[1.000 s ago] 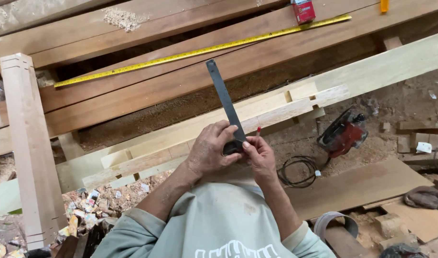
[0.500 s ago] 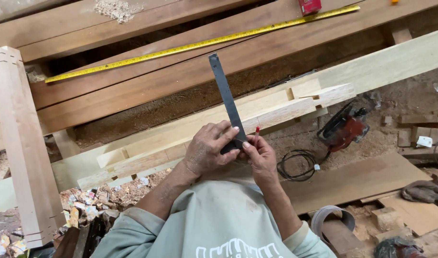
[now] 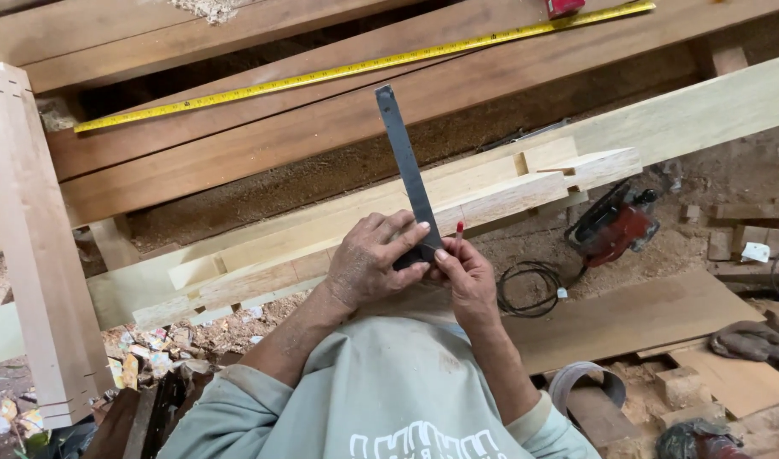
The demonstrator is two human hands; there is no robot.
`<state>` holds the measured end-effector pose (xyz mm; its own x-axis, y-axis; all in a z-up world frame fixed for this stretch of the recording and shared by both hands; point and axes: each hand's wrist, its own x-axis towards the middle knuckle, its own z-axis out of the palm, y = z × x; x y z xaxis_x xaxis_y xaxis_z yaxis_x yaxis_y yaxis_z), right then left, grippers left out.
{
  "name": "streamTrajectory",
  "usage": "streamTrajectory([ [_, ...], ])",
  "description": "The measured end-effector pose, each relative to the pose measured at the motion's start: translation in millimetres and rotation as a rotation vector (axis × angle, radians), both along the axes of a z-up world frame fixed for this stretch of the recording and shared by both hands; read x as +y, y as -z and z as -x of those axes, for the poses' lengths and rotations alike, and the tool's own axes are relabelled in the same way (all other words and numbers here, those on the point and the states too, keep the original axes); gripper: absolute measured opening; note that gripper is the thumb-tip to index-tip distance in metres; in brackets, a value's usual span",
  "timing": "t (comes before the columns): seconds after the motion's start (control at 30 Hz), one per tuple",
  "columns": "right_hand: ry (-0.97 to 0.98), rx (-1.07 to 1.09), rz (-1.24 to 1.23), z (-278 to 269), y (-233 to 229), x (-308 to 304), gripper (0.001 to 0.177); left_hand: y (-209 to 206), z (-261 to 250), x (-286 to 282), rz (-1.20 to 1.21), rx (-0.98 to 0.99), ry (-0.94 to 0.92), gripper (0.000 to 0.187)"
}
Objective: Measuring and marking wood planks using a tape measure, pencil, and square for woodworking.
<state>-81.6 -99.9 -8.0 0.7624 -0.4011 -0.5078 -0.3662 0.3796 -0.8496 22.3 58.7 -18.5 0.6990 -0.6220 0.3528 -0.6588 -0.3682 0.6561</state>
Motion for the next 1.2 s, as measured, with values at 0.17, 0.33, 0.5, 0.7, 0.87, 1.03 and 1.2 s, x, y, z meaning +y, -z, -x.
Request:
streamTrajectory([
  [0.17,-0.001,0.003,-0.02,-2,-3,-1,0.018,1,1,0,-0.005,-0.013,-0.013,0.054],
  [0.33,-0.003,0.008,-0.024,-5,-10,-1,0.017,2,0,0,-0.004,-0.021,-0.004,0.055],
  [0.5,-0.023,0.016,-0.008,-4,-9,-3,0.018,3,0,1,-0.004,-0.017,-0.001,0.055],
  [0.7,-0.103,0.03,0.222,-2,-7,-15,0.016,4,1,0,-0.01,-0.004,0.003,0.054],
  [0.87,0.028,0.009,0.372,-6,-35,-28,0.021,4,2,-1,-0.006,-0.005,-0.005,0.054],
  [1.03,-0.09,0.065,0.698,2,-33,-54,0.048,10,3,0,-0.019,0.009,0.02,0.056],
  [1.2,-0.044,-0.181,0.639,-8,-28,-37,0.028,6,2,1,-0.041,0.021,0.036,0.056],
])
